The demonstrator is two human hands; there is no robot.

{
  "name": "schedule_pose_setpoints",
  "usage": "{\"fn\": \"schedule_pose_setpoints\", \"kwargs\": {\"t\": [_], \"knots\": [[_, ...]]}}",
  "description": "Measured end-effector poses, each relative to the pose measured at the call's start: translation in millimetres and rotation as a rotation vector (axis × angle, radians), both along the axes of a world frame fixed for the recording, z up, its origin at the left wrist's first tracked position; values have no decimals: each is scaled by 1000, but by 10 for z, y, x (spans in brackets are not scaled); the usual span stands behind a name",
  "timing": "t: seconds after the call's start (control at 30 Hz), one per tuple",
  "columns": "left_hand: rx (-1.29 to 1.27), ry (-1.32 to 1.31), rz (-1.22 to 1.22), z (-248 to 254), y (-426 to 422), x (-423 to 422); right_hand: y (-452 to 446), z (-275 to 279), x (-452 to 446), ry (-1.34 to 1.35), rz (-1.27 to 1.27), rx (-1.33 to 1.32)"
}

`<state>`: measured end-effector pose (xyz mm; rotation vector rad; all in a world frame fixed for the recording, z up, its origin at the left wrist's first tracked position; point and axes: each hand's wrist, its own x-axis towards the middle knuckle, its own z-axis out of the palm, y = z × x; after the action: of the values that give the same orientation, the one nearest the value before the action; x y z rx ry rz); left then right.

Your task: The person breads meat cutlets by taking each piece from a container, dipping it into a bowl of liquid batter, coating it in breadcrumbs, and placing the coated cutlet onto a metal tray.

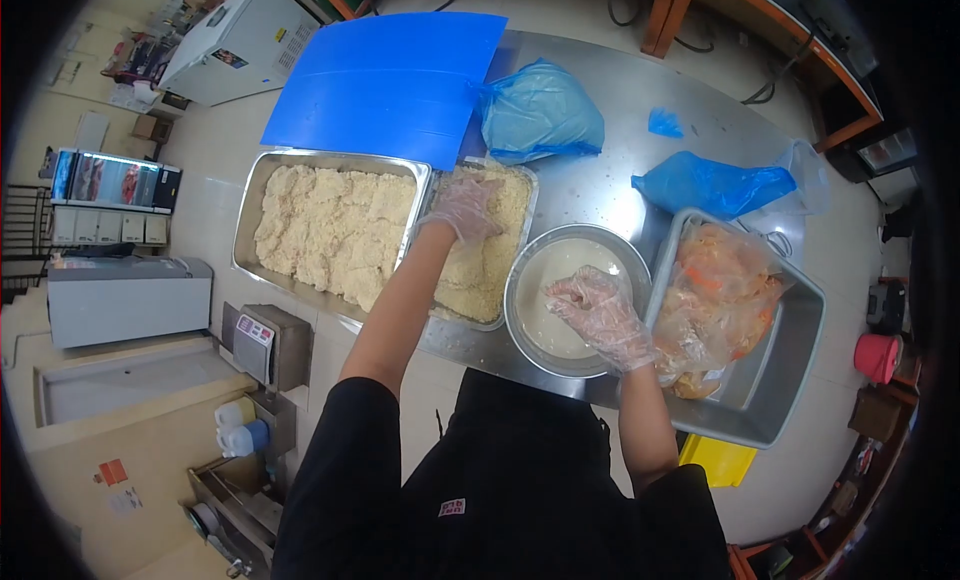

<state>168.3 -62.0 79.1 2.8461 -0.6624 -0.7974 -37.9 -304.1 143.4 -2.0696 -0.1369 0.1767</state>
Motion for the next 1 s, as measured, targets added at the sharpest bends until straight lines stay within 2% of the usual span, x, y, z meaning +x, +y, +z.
{"fn": "schedule_pose_setpoints", "kwargs": {"t": [0.1, 0.17, 0.2, 0.27, 0.4, 0.5, 0.57, 0.7, 0.8, 0.87, 0.9, 1.0], "knots": [[11, 56, -71, -282, 88, 134, -7, -4, 13, 50, 7, 17], [-65, -3, -113, -665, 235, 180, -2, 1, 15, 51, 7, 28], [-103, -31, -135, -671, 252, 183, -4, 0, 13, 53, 6, 33], [-29, 104, -146, -655, 272, 334, -12, -23, 13, 54, 14, 24], [-54, 202, -74, -259, 388, 220, -24, -15, 37, 82, 30, 18], [30, 208, -25, 378, 343, -15, -13, -46, 34, 31, 39, 10], [1, 311, -116, 666, 412, -164, 2, -66, 31, 26, 38, -14], [43, 320, -37, 554, 420, -340, 29, -111, 36, 22, 31, 19], [-27, -245, 164, 85, 305, -782, 26, -70, 57, 16, 29, 3], [-72, -541, 100, -481, 209, -971, 8, -116, 67, 23, 25, 31], [-91, -687, 68, -558, 182, -1021, 16, -123, 69, 28, 25, 47], [-242, -683, 103, -705, 247, -1074, 13, -53, 72, 38, 17, 1]]}}
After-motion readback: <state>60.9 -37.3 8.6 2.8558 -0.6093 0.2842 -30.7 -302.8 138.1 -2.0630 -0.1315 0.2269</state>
